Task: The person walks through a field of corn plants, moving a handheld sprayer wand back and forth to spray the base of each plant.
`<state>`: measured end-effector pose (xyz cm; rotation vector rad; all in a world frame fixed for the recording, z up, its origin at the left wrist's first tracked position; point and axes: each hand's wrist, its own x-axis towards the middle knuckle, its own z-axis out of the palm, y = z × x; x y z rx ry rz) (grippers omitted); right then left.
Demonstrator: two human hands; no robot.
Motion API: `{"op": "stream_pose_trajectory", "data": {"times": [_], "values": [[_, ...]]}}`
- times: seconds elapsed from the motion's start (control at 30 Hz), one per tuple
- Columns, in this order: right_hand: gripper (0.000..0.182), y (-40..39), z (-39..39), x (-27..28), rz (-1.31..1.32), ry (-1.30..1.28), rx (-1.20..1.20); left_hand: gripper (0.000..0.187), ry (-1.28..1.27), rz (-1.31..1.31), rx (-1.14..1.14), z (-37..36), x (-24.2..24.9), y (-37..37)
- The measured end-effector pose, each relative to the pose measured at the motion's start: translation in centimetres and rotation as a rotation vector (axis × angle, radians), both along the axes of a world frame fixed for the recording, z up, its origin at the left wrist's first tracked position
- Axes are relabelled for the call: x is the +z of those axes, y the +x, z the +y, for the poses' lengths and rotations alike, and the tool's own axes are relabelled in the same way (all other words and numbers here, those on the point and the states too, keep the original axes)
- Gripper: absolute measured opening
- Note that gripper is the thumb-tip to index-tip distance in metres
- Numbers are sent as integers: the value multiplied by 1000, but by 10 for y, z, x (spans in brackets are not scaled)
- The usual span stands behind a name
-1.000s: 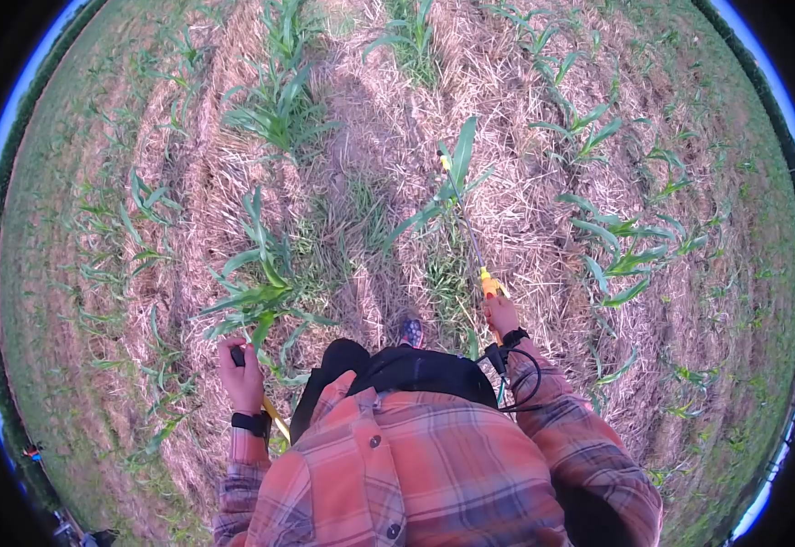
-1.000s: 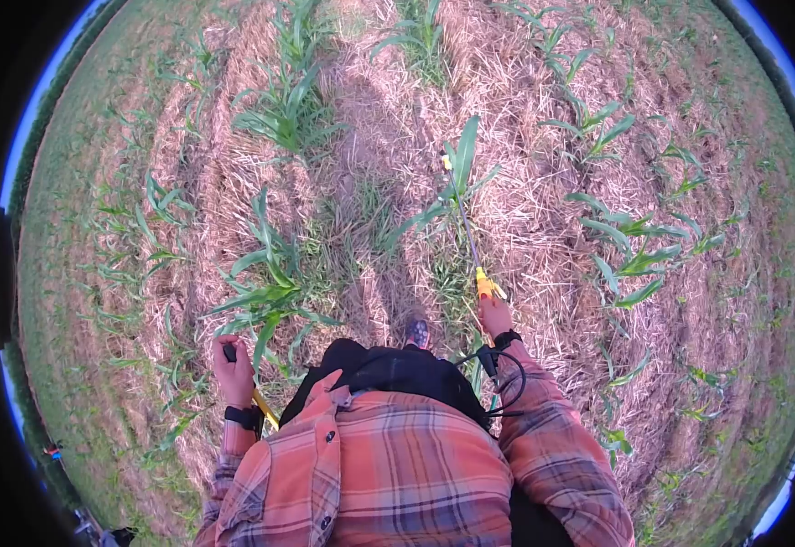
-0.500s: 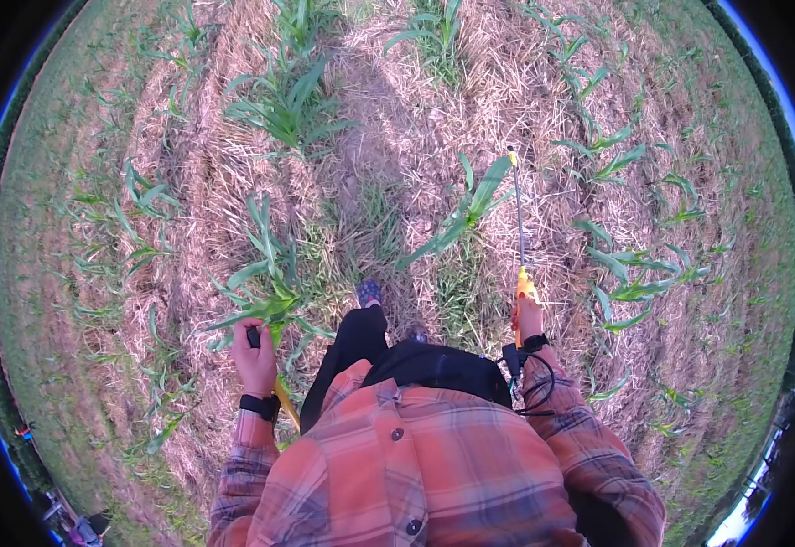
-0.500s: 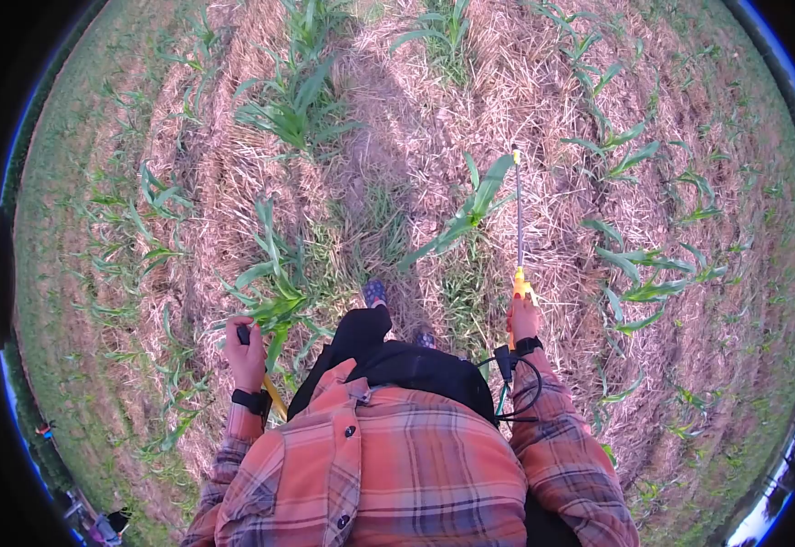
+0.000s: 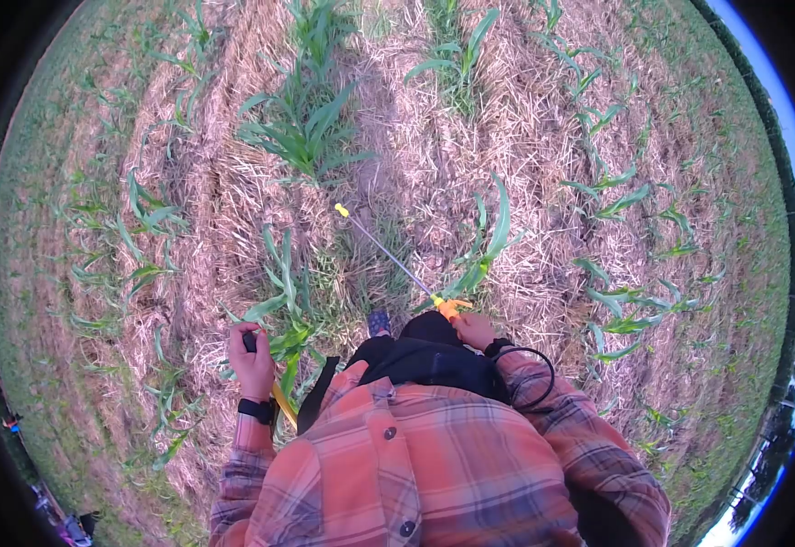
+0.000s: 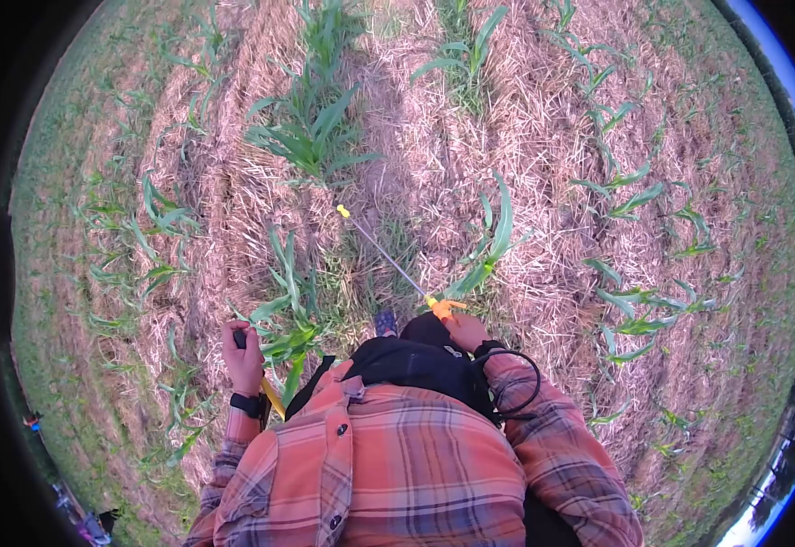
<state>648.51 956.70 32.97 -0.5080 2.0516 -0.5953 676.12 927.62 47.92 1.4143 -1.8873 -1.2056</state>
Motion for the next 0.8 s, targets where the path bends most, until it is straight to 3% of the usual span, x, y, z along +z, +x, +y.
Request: {"op": "stream_pose_trajectory", "data": {"times": [0.1,0.23,0.37,0.4,0.47,0.53,0.6,0.7,0.8], "values": [[41,-9,-27,21,-176,5,154,9,26,11,8,-13,8,-15],[42,-32,-49,12,-141,-68,379,9,25,30,32,-28,21,-44],[44,-65,-56,-13,-133,-47,347,9,2,50,42,-41,25,-84],[43,-75,-47,-41,-122,-120,303,9,-13,57,41,-45,28,-99],[42,-106,-51,-46,-104,-202,252,8,-18,55,29,-54,33,-131],[41,-141,-56,-14,-83,56,176,7,-3,37,16,-60,36,-163],[39,-169,-49,-18,-42,-12,108,7,-50,7,0,-70,34,-195],[37,-202,-36,-34,-231,12,-402,7,-121,-13,-71,-84,20,-230],[32,-240,-22,-58,-234,-3,-580,7,-140,-24,-90,-91,16,-264]]}}
